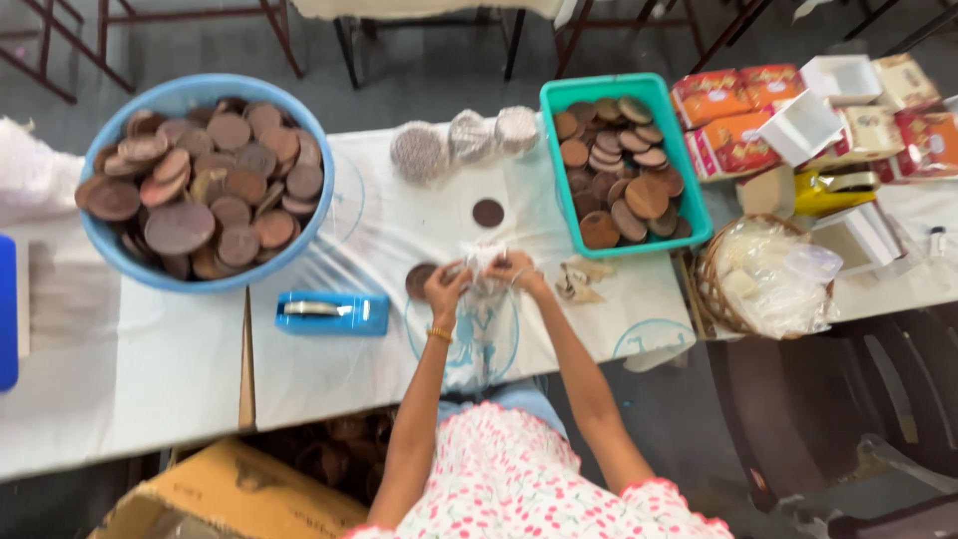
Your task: The person picks up small, round wooden coasters from a blue bowl and wipes them with a cloth. They then place the coasters onto a sheet of bubble wrap, fold the wrap around them, and secure the bundle with a piece of tape from a blue dispenser.
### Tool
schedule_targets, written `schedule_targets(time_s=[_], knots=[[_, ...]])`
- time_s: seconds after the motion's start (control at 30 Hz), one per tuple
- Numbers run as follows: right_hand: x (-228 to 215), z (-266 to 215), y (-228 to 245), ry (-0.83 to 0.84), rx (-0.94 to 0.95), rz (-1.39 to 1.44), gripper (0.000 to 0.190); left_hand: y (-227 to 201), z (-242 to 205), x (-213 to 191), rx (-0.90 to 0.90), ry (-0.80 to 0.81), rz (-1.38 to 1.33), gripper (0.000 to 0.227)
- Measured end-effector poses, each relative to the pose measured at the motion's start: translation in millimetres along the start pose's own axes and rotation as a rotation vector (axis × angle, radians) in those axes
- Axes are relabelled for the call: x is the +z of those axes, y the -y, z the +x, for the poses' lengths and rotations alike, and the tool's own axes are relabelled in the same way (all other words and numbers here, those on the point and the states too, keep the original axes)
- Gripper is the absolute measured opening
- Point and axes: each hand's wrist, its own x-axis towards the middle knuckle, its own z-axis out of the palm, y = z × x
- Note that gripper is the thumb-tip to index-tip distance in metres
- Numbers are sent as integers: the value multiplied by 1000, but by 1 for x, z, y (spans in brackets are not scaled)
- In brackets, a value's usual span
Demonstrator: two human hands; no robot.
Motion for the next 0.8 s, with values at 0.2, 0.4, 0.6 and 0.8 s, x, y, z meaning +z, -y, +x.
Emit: schedule_targets(time_s=[0.2,0.4,0.6,0.8], knots=[[-22,-2,86,-25,-45,-71,27,-26,2,26,128,-91,19,29],[-30,14,98,-99,56,-266,55,-12,14,32,152,-170,-1,29],[-30,51,58,-97,35,-353,43,2,43,31,161,-261,73,28],[-4,52,48,-320,-181,-348,16,-12,53,4,55,-259,-145,31]])
